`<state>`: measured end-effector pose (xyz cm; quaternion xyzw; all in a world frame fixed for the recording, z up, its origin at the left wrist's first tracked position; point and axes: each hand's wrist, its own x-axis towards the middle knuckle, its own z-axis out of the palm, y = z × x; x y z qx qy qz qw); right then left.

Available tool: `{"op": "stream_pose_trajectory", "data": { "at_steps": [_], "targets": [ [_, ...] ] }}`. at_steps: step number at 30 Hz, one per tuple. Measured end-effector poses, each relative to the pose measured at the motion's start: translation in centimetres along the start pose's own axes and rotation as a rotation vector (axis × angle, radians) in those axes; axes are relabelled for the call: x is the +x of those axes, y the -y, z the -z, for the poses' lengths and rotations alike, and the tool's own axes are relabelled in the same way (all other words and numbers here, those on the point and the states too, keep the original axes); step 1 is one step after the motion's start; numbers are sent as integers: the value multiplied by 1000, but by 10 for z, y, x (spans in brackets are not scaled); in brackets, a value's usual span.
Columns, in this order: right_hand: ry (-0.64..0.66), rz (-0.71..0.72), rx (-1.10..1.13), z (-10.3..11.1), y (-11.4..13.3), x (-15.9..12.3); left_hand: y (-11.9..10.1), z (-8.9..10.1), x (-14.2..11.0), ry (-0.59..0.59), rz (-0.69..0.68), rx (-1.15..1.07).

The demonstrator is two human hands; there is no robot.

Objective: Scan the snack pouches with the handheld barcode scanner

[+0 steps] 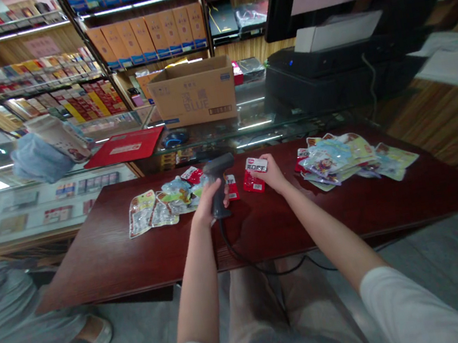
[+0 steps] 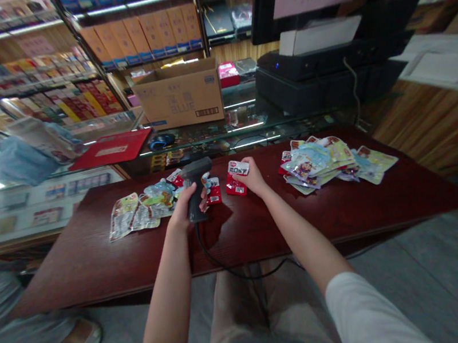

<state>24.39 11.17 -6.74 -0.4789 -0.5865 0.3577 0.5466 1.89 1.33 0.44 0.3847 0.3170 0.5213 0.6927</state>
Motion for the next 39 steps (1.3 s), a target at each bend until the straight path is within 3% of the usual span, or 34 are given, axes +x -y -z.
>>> {"op": "stream_pose_trajectory", "data": {
  "at_steps": [7, 12, 21, 28, 35, 39],
  "targets": [
    [-196, -45, 114, 32, -6, 17, 15, -13, 2, 151, 32, 145],
    [-259, -55, 153, 50, -7, 26, 23, -21, 2, 196, 85, 214],
    [-310, -78, 97, 54, 4, 24, 28, -32, -2, 224, 133, 302],
    [-291, -5, 56, 54, 3, 23, 29, -33, -4, 231, 150, 300],
    [-337, -45, 39, 57, 5, 25, 28, -34, -3, 208, 103, 270],
    [-377, -19, -20, 69, 5, 29, 25, -34, -4, 210, 86, 258]
  ]
}}
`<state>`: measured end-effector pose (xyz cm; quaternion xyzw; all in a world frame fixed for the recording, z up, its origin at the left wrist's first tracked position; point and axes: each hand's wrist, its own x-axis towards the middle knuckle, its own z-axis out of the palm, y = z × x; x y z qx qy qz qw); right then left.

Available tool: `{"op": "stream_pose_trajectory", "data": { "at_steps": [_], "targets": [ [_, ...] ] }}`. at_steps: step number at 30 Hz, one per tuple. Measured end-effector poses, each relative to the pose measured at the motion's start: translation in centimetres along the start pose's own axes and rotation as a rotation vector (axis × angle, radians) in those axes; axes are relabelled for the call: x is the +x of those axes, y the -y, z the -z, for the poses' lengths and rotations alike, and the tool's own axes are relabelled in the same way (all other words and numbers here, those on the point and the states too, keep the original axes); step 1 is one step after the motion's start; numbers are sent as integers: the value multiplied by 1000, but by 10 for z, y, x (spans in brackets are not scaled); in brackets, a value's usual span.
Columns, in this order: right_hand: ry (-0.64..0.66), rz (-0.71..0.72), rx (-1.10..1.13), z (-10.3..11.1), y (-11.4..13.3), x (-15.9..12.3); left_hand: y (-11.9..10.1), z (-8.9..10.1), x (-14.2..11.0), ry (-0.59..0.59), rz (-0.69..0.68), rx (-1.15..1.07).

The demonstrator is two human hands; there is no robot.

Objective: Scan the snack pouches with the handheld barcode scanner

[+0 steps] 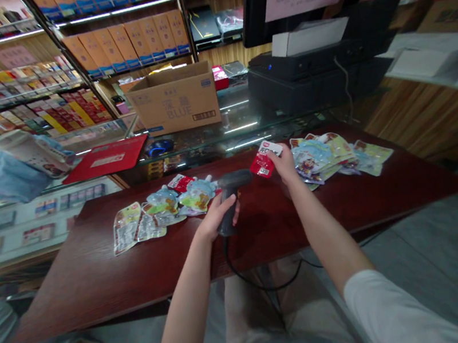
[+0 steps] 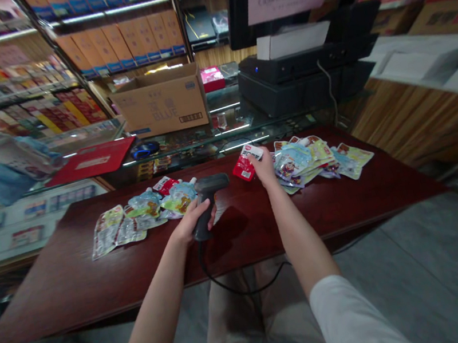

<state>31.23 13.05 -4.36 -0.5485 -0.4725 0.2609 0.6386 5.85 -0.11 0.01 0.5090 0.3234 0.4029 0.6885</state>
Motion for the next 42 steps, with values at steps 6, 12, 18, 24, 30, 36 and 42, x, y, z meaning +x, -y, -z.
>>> {"op": "stream_pose_trajectory", "data": {
  "at_steps": [6, 12, 18, 24, 30, 36, 42],
  "targets": [
    [-194, 201, -341, 48, 9, 17, -1, 1, -1, -25, -7, -25],
    [-316, 291, -634, 89, 17, 24, -1, 0, -1, -29, 5, -27],
    [-274, 212, -812, 82, 19, 17, -2, -1, -2, -24, 0, -32],
    [-162, 171, -1081, 64, 20, 12, -4, 0, -3, -46, 7, -33],
    [134, 410, -1294, 45, 19, 40, -4, 1, -3, -62, -10, -63],
    [253, 392, -1387, 38, 10, 62, -6, 3, -5, -63, -28, -85],
    [461, 345, -1399, 35, 0, 44, -9, 11, -7, -123, -73, -142]
  ]
}}
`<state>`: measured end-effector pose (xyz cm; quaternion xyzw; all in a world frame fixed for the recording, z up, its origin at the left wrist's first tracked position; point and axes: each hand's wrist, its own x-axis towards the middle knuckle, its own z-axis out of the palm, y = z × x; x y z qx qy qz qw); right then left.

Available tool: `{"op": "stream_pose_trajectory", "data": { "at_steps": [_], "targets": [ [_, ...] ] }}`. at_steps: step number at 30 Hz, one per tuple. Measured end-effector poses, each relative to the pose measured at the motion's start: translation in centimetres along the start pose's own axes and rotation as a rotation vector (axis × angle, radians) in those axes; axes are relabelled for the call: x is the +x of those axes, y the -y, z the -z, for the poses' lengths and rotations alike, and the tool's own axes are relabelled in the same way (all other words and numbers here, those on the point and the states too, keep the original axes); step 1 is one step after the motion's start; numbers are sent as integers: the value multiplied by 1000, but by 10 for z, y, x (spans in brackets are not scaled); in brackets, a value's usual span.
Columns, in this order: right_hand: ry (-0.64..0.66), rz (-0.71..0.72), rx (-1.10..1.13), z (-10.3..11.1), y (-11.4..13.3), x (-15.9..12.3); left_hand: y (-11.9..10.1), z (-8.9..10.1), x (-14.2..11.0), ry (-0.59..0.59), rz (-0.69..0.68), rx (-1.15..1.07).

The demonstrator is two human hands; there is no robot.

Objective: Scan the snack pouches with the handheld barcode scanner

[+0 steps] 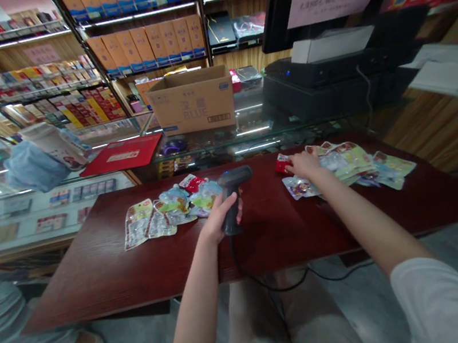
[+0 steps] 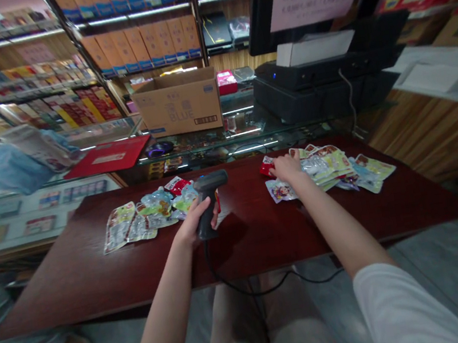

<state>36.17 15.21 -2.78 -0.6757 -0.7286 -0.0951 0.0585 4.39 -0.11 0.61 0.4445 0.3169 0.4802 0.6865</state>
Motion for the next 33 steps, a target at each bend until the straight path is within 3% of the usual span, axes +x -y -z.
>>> {"op": "stream_pose_trajectory", "data": {
  "at_steps": [3, 7, 9, 11, 16, 20, 27, 33],
  "targets": [
    [2, -4, -45, 1, 7, -7, -3, 3, 0, -26, -24, -11],
    [-157, 146, 1, 8, 24, -23, -5, 4, -1, -50, -54, -31],
    [-153, 230, 37, 8, 35, -35, -6, 4, -1, -49, -58, -42],
    [-67, 233, 25, 6, 43, -46, -5, 5, -1, -36, -66, -49],
    [275, 61, 13, 2, 44, -51, -3, 5, -1, -26, -78, -43],
    [329, 50, 8, 5, 39, -49, -5, 4, -2, -45, -73, -58],
    [248, 87, 46, 0, 30, -63, -8, 2, -3, -40, -70, -53],
    [39, 191, 40, -2, 20, -80, -7, 1, -4, -40, -69, -56]
  ]
}}
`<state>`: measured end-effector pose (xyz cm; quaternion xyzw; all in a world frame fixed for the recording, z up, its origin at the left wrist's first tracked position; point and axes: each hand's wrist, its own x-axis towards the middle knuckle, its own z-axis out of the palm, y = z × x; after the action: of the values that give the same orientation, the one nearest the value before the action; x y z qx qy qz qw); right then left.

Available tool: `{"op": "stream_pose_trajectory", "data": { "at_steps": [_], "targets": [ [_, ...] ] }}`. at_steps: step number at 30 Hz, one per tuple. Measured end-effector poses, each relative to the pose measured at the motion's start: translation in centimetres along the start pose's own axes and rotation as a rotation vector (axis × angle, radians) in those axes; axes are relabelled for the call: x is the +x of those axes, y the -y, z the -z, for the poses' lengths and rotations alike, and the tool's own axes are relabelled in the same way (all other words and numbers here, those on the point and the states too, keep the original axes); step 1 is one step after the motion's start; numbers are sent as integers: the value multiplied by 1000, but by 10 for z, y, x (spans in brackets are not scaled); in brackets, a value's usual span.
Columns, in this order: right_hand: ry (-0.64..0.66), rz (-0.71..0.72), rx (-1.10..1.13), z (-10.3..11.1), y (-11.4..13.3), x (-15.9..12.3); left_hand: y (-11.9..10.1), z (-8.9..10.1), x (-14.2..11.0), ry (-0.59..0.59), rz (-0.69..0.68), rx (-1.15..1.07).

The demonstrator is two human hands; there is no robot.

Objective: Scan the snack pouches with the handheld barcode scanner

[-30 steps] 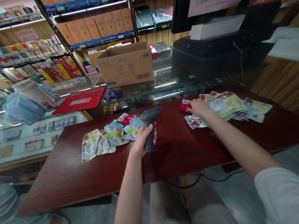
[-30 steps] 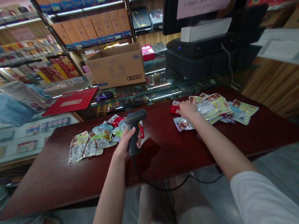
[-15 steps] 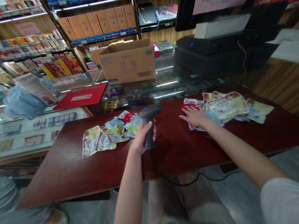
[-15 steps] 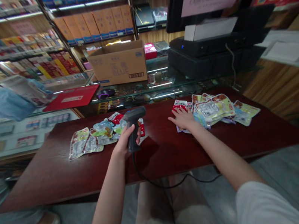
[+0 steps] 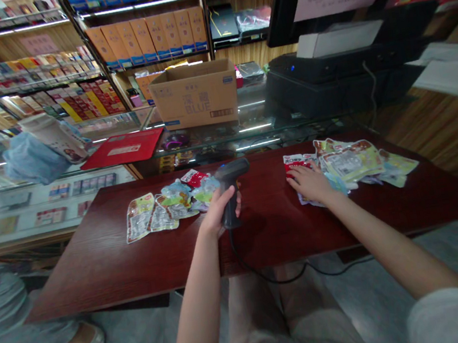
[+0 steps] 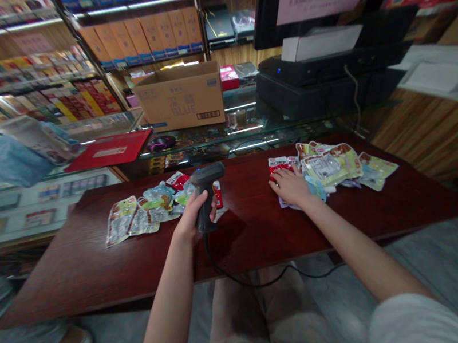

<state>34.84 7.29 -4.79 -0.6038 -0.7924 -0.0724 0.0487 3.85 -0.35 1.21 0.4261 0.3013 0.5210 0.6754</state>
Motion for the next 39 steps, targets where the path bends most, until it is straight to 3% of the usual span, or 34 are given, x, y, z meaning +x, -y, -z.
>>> {"op": "stream_pose_trajectory", "data": {
  "at_steps": [5, 9, 14, 20, 30, 34, 39],
  "targets": [
    [-148, 1, 51, 6, 3, -6, 1, 1, 0, 15, -3, 20],
    [-262, 8, 212, 23, 27, 4, -4, 3, -2, -14, -8, -18],
    [-136, 77, 432, 33, 80, 32, -15, 13, -1, -85, -64, -28],
    [16, 39, 652, 19, 123, 57, -24, 37, -12, -132, -15, 46],
    [127, -72, 587, 10, 182, 88, -15, 63, -32, -199, -66, 61],
    [184, -106, 522, 8, 188, 92, -12, 64, -33, -198, -62, 45],
    [266, -54, 523, 7, 166, 94, -11, 61, -36, -199, -42, 52]
  ]
}}
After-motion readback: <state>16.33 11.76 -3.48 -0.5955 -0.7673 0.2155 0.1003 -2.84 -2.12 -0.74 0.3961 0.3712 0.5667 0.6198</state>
